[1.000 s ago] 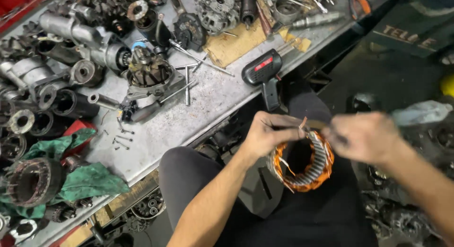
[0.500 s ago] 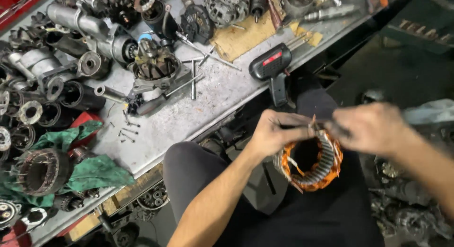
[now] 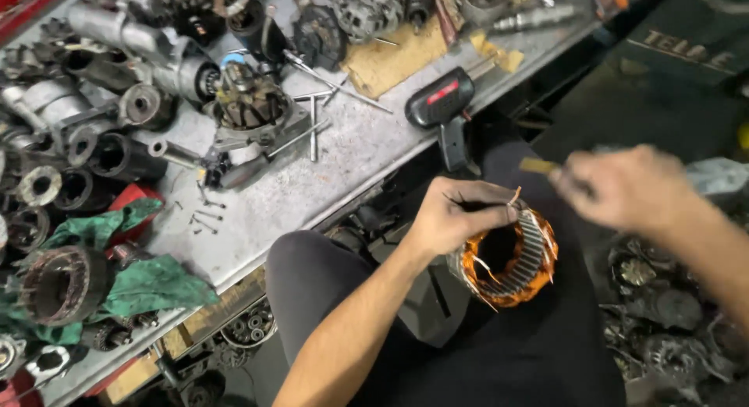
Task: Repairing a stator component of an alternator by working on the copper windings with a small tool.
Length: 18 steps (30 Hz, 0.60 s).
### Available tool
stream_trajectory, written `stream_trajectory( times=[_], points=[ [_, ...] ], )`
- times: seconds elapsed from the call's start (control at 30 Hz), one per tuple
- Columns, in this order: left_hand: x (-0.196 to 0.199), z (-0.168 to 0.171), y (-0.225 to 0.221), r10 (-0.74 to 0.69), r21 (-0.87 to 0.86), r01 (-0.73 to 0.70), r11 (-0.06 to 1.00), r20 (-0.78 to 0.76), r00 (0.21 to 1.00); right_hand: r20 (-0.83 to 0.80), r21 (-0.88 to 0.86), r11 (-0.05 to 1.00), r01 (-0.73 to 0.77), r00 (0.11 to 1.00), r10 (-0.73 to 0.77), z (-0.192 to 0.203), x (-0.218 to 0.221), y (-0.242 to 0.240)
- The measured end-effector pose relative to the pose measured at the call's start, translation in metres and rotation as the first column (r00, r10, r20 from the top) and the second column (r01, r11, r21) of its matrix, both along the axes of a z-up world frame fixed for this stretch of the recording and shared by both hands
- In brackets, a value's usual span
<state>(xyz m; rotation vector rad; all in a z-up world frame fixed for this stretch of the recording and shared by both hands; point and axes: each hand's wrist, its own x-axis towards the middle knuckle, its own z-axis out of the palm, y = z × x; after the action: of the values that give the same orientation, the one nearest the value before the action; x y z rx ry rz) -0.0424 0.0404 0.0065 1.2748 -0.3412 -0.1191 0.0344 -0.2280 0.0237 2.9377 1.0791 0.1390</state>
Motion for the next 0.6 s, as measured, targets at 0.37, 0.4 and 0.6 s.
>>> stream_trajectory(
  times=[0.37,0.4,0.6],
  points=[
    [-0.004,0.025,0.000,-0.053,0.130,0.032,0.991,0.157,0.986,-0.243,0.148,0.942,0.301,0.934,-0.260,0.044,-0.027,-0.004],
    [-0.004,0.026,0.001,-0.075,0.157,0.047,0.986,0.177,0.981,-0.270,0.113,0.926,0.361,0.908,-0.321,0.040,-0.027,-0.008],
    [-0.006,0.025,-0.001,-0.072,0.170,0.038,0.985,0.196,0.978,-0.319,0.315,0.891,0.328,0.920,-0.226,0.026,-0.033,-0.022]
  ],
)
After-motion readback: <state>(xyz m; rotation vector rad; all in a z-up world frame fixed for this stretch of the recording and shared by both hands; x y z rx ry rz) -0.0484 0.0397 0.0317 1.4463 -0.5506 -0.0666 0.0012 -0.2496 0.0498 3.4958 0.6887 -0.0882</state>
